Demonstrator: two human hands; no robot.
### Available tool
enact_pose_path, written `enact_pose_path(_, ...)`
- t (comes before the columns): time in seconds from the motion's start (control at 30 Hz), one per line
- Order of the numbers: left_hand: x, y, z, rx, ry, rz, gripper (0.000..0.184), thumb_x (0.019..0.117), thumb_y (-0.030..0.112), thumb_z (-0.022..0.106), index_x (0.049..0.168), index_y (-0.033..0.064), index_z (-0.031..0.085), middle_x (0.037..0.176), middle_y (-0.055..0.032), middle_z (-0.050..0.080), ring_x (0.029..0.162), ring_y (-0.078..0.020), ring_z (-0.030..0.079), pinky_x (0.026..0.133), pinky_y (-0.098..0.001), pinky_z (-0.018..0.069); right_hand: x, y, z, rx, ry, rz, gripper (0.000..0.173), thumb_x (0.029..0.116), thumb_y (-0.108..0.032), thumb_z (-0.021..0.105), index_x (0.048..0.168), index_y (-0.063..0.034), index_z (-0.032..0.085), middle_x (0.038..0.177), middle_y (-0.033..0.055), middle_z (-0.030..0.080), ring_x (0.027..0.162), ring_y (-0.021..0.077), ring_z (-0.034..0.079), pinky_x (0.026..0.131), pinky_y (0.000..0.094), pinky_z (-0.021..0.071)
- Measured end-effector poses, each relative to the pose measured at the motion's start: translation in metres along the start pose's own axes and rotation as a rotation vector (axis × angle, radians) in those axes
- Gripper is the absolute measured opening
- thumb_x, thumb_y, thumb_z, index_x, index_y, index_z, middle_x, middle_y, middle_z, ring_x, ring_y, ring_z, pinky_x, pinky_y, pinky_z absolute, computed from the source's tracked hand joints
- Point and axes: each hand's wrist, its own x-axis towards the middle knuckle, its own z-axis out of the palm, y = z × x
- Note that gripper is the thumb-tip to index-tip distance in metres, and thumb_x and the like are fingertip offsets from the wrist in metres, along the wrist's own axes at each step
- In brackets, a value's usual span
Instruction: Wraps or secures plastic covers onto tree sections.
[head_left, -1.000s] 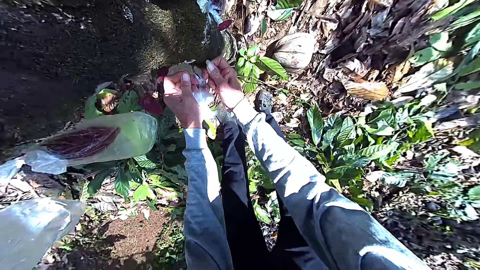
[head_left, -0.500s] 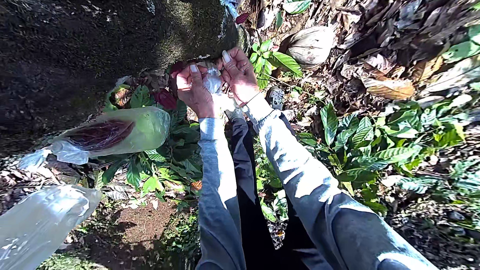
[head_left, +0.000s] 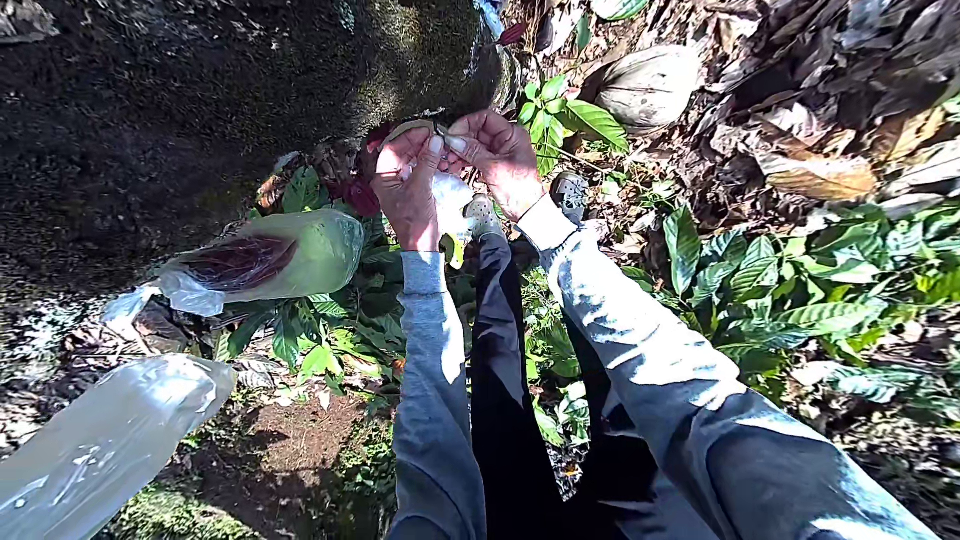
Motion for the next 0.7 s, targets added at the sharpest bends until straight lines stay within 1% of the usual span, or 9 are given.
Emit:
enact_pose_path(0.03,0.001,0.001,0.000,0.002,-0.011,-0.005,0.020,0.0920,-0.003,0.070,0.110,-0.0071,0.062,0.091,-0.0167,0.070,0.079,-0.0250,0.070,0.076,-0.0420,0.0628,-0.001,-0.001,0.000,-0.004,-0.008,0.004,0.016,0.1002,0.000,0.060,0.113,0.0083,0.062,0.094,0.0161,0.072,0.082,0.0233,0.074,0.080,0.0390,0.0642)
enact_pose_path(0.07,0.002,0.001,-0.001,-0.006,-0.018,-0.009,0.016,0.0923,-0.003,0.070,0.105,-0.0078,0.063,0.087,-0.0176,0.070,0.077,-0.0262,0.071,0.075,-0.0431,0.0635,-0.001,-0.002,-0.001,-0.024,-0.008,0.009,0.017,0.1009,0.000,0.059,0.115,0.0082,0.062,0.096,0.0163,0.072,0.083,0.0234,0.074,0.081,0.0390,0.0644)
enact_pose_path(0.17,0.003,0.001,-0.006,0.063,-0.077,-0.002,0.014,0.0968,0.001,0.066,0.106,-0.0089,0.069,0.089,-0.0175,0.073,0.081,-0.0252,0.071,0.078,-0.0402,0.0620,0.002,-0.002,-0.003,-0.053,0.005,-0.002,0.024,0.1002,0.000,0.061,0.122,0.0082,0.061,0.101,0.0176,0.072,0.084,0.0246,0.074,0.078,0.0383,0.0646)
enact_pose_path(0.23,0.003,0.002,-0.010,0.104,-0.131,0.006,0.017,0.1001,0.003,0.062,0.110,-0.0082,0.070,0.093,-0.0173,0.073,0.085,-0.0253,0.072,0.082,-0.0398,0.0611,0.003,-0.004,-0.001,-0.065,0.041,0.005,0.021,0.0989,-0.001,0.064,0.119,0.0071,0.062,0.098,0.0170,0.074,0.083,0.0237,0.074,0.076,0.0369,0.0648)
enact_pose_path(0.3,0.004,0.003,-0.013,0.113,-0.174,0.001,0.019,0.1002,0.002,0.060,0.114,-0.0086,0.069,0.098,-0.0179,0.073,0.088,-0.0257,0.071,0.083,-0.0400,0.0608,0.003,-0.005,-0.001,-0.087,0.051,0.015,0.018,0.0988,-0.001,0.064,0.115,0.0074,0.067,0.095,0.0155,0.075,0.081,0.0216,0.075,0.076,0.0355,0.0649)
enact_pose_path(0.43,0.007,0.006,-0.013,0.114,-0.190,0.012,0.030,0.0916,-0.005,0.069,0.121,-0.0099,0.062,0.097,-0.0176,0.072,0.082,-0.0260,0.072,0.077,-0.0413,0.0633,0.004,-0.005,-0.004,-0.128,0.023,0.014,0.016,0.0981,0.000,0.065,0.111,0.0063,0.071,0.094,0.0142,0.076,0.080,0.0206,0.076,0.076,0.0349,0.0656)
enact_pose_path(0.5,0.009,0.009,-0.011,0.164,-0.195,0.021,0.033,0.0907,-0.003,0.071,0.122,-0.0091,0.062,0.095,-0.0162,0.072,0.080,-0.0249,0.072,0.075,-0.0403,0.0635,0.006,-0.006,-0.007,-0.166,-0.013,-0.004,0.016,0.0969,0.000,0.066,0.111,0.0055,0.072,0.095,0.0129,0.076,0.081,0.0191,0.075,0.076,0.0338,0.0650)
enact_pose_path(0.6,0.010,0.012,-0.009,0.211,-0.221,0.011,0.030,0.0916,-0.002,0.072,0.121,-0.0078,0.067,0.096,-0.0156,0.074,0.081,-0.0237,0.073,0.074,-0.0382,0.0639,0.012,-0.007,-0.013,-0.190,-0.067,-0.038,0.016,0.0935,0.002,0.070,0.109,0.0055,0.066,0.093,0.0125,0.074,0.080,0.0199,0.075,0.075,0.0352,0.0657)
enact_pose_path(0.7,0.010,0.015,-0.008,0.233,-0.232,-0.014,0.023,0.0927,-0.001,0.070,0.116,-0.0063,0.070,0.096,-0.0141,0.074,0.081,-0.0213,0.072,0.074,-0.0357,0.0624,0.015,-0.009,-0.019,-0.215,-0.145,-0.058,0.012,0.0949,0.001,0.068,0.106,0.0054,0.068,0.091,0.0111,0.074,0.081,0.0181,0.074,0.078,0.0345,0.0645)
